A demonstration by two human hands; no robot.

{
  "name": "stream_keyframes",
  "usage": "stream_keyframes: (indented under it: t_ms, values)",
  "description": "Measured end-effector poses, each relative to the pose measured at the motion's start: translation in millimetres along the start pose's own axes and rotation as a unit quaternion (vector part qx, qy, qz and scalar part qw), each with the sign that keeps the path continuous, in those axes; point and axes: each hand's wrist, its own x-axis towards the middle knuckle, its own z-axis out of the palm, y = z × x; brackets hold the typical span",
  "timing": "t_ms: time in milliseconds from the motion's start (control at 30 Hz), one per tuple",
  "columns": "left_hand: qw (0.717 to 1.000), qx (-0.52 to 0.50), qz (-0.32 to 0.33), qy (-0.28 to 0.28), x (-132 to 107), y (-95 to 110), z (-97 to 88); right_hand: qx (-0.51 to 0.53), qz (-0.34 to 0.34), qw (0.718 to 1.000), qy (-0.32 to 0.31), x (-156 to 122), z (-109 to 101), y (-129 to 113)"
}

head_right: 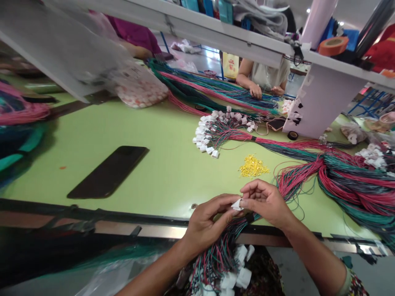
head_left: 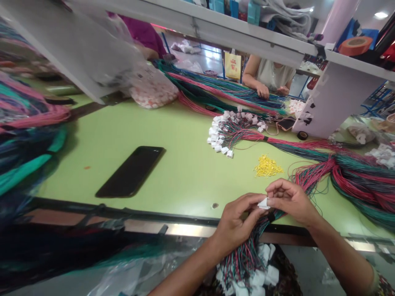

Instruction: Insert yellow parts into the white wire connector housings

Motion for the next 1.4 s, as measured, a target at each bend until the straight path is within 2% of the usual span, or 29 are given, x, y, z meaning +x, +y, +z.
stream_keyframes:
  t_ms: [67,133,167,233,267,300,367,400,433,467,500,533,600,667,767,900,1000,1100,1200,1300,1400]
  values:
    - [0.998,-0.041,-0.044,0.013,2,6,-7.9,-0.046,-0.037,0.998,0.037,-1,-5,1]
    - [0.991,-0.057,-0.081,0.089,6,10,-22.7,-0.137,-0.100,0.983,0.067,-5,-11,1]
    - [0.985,-0.065,-0.093,0.133,8,11,-32.4,-0.198,-0.135,0.969,0.058,-7,-14,1]
    - [0.969,-0.090,-0.104,0.208,9,10,-54.5,-0.326,-0.185,0.927,-0.016,-14,-17,1]
    - [0.963,-0.098,-0.112,0.225,8,8,-66.1,-0.379,-0.196,0.902,-0.066,-17,-17,1]
    - [0.962,-0.095,-0.132,0.218,7,7,-77.5,-0.419,-0.203,0.878,-0.108,-21,-16,1]
    - [0.969,-0.056,-0.183,0.156,1,6,-98.2,-0.472,-0.213,0.841,-0.158,-27,-10,4]
    - [0.972,-0.034,-0.208,0.100,-1,7,-106.7,-0.489,-0.219,0.827,-0.169,-28,-6,7]
    - [0.973,-0.011,-0.232,0.015,-4,9,-113.8,-0.502,-0.225,0.817,-0.175,-29,-2,9]
    - [0.968,0.014,-0.234,-0.093,-6,12,-119.1,-0.514,-0.227,0.808,-0.178,-30,3,12]
    - [0.954,0.049,-0.211,-0.206,-7,15,-122.6,-0.525,-0.226,0.801,-0.180,-29,6,15]
    - [0.943,0.079,-0.171,-0.274,-8,18,-124.5,-0.534,-0.220,0.795,-0.183,-28,9,17]
    - [0.947,0.101,-0.108,-0.287,-7,20,-124.1,-0.550,-0.211,0.784,-0.195,-24,13,20]
    - [0.960,0.113,-0.091,-0.241,-6,16,-120.9,-0.571,-0.210,0.766,-0.207,-23,14,21]
    - [0.971,0.146,-0.106,-0.158,-2,5,-114.9,-0.598,-0.225,0.744,-0.195,-25,12,19]
    - [0.981,0.174,-0.068,-0.041,3,-7,-103.9,-0.593,-0.263,0.744,-0.160,-32,7,14]
    - [0.988,0.152,-0.031,-0.011,8,-13,-91.7,-0.580,-0.305,0.745,-0.124,-36,3,14]
    - [0.991,0.132,-0.017,-0.018,11,-21,-79.2,-0.576,-0.322,0.744,-0.100,-35,2,14]
    - [0.991,0.117,-0.027,-0.055,12,-33,-70.8,-0.571,-0.336,0.743,-0.096,-34,3,13]
    - [0.986,0.121,-0.012,-0.116,11,-40,-67.4,-0.563,-0.331,0.747,-0.126,-37,3,10]
    - [0.974,0.139,0.052,-0.170,9,-31,-61.3,-0.551,-0.333,0.747,-0.164,-48,-2,12]
